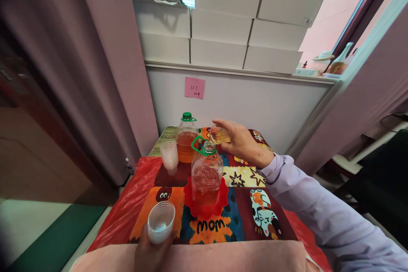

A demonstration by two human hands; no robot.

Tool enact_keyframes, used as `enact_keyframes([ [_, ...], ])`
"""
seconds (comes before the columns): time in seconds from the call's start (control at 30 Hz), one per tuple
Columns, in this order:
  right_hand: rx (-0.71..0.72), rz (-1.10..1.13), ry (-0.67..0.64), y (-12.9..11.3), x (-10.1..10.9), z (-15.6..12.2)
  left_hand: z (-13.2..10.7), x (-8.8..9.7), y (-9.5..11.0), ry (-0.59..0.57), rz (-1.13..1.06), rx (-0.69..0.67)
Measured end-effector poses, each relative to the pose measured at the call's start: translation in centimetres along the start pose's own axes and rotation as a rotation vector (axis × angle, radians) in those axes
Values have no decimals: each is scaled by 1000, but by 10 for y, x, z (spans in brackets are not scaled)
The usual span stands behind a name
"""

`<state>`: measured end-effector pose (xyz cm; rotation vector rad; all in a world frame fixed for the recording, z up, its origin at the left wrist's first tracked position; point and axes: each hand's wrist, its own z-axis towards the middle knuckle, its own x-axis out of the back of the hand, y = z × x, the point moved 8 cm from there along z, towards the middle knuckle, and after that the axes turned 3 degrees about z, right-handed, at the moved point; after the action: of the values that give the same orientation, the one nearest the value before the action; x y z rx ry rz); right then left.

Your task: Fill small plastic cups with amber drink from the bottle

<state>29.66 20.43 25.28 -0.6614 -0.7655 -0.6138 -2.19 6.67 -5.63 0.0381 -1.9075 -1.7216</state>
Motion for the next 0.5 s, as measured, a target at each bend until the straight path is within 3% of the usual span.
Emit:
enact_keyframes([
  [0.2,51,-89,-6,-6,0,1,1,-3,-8,-40,43,108],
  [0.5,133,-142,-9,-13,-3,3,3,-3,-16,-35,26,54],
])
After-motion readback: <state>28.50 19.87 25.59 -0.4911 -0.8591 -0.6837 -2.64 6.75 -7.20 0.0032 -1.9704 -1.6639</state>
